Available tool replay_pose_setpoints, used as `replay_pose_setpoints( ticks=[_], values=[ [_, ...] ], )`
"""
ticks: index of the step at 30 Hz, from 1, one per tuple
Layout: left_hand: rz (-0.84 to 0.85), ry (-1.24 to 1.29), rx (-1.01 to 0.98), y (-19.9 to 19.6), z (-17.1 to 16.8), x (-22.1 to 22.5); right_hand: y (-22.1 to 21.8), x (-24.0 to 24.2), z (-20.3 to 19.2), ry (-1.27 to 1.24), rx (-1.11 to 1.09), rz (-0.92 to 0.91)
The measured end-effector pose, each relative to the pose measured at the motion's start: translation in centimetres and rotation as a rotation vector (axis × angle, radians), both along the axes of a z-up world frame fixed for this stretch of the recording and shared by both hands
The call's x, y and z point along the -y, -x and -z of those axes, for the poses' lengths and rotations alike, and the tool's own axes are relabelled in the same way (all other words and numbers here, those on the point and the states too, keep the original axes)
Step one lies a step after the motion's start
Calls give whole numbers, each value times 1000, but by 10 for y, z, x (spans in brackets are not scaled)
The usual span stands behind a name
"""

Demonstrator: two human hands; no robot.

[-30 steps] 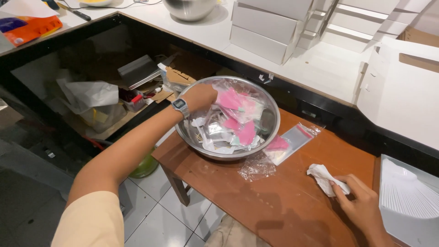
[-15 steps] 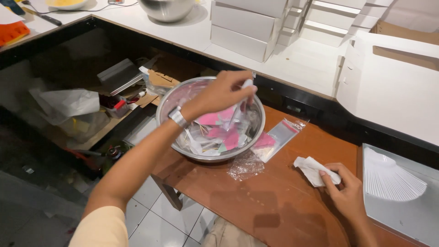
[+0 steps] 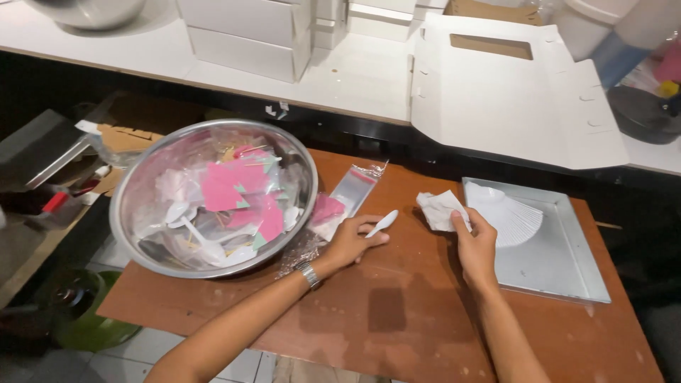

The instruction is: Wrapping individual plastic spoons in small pieces of paper and organizing them on a tray.

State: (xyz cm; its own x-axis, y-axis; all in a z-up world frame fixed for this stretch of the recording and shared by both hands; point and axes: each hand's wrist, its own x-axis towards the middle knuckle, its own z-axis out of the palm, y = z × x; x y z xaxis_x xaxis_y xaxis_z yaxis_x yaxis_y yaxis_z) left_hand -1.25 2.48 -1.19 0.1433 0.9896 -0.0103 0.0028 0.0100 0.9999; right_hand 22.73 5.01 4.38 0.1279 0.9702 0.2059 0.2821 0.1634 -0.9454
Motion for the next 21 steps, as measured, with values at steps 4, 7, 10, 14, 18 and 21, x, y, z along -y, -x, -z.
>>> replay_pose_setpoints(
  ticks=[4, 7, 10, 14, 18, 21],
  values=[
    [-11, 25, 97, 4, 6, 0, -1, 3, -4, 34, -1, 25],
    [30, -10, 46, 5, 8, 3, -7, -5, 15, -27, 246, 7],
    [34, 49, 28, 3, -1, 14, -4, -2, 19, -225, 541, 111],
    [-4, -30, -90, -3, 13, 17, 12, 10, 8, -706, 588, -11],
    [-77, -80, -266, -12, -5, 25, 45, 20, 31, -927, 674, -444],
    [-114, -119, -318, -10, -22, 39, 40, 9, 41, -867, 778, -377]
  ],
)
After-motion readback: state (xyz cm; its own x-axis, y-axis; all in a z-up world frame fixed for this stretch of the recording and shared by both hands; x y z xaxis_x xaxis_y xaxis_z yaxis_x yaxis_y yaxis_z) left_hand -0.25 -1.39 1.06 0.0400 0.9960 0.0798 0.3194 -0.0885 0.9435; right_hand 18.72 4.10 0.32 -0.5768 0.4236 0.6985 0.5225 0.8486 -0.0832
